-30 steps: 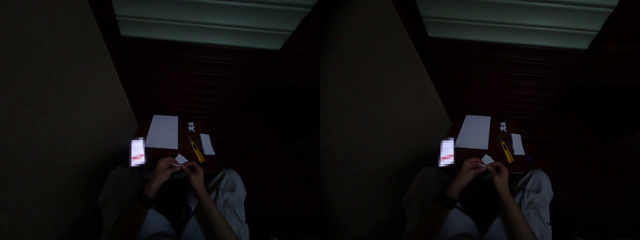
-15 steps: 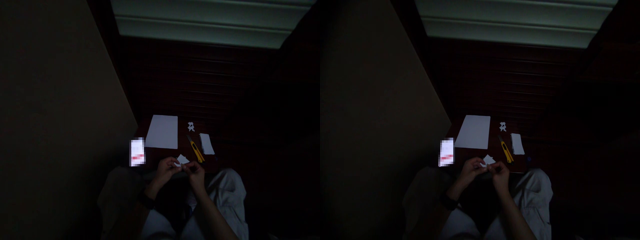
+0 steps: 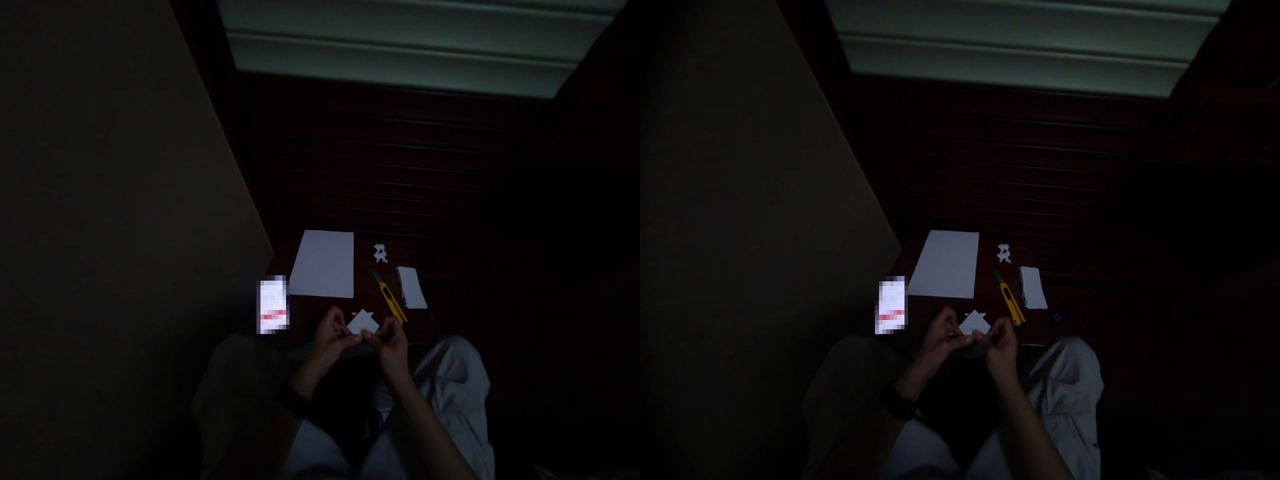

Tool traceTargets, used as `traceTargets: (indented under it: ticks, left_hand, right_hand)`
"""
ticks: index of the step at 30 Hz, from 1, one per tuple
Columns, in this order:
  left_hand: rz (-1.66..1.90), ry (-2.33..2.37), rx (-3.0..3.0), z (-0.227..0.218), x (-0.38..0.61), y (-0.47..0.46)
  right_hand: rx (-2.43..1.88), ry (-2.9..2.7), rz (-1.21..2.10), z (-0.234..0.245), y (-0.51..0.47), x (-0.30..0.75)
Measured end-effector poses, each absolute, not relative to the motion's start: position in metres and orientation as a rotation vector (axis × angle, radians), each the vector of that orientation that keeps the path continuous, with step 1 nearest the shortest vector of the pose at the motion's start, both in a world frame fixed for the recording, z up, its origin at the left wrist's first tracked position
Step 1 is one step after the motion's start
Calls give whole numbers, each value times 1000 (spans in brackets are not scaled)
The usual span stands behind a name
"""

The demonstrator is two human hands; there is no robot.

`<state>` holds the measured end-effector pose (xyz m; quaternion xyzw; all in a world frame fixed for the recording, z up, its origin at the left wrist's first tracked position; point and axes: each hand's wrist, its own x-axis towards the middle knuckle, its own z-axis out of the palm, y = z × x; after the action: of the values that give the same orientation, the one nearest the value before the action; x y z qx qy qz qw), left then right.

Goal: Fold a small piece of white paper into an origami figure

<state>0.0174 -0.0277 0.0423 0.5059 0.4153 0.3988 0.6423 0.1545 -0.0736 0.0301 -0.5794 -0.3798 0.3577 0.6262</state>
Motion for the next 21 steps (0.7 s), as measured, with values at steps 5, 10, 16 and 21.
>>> traceTargets:
  ticks: [5, 10, 16, 21]
  left_hand:
    - [868, 943, 1201, 42, 12, -20]
    - [787, 906, 1332, 43, 6, -10]
    - [756, 861, 1343, 42, 6, -10]
    - [832, 980, 1363, 33, 8, -15]
  right_hand:
    - [-1247, -857, 1009, 26, -69, 158]
    - [-1223, -906, 1189, 22, -63, 169]
    - [-1226, -961, 1247, 25, -60, 174]
    - [-1202, -954, 1282, 23, -60, 172]
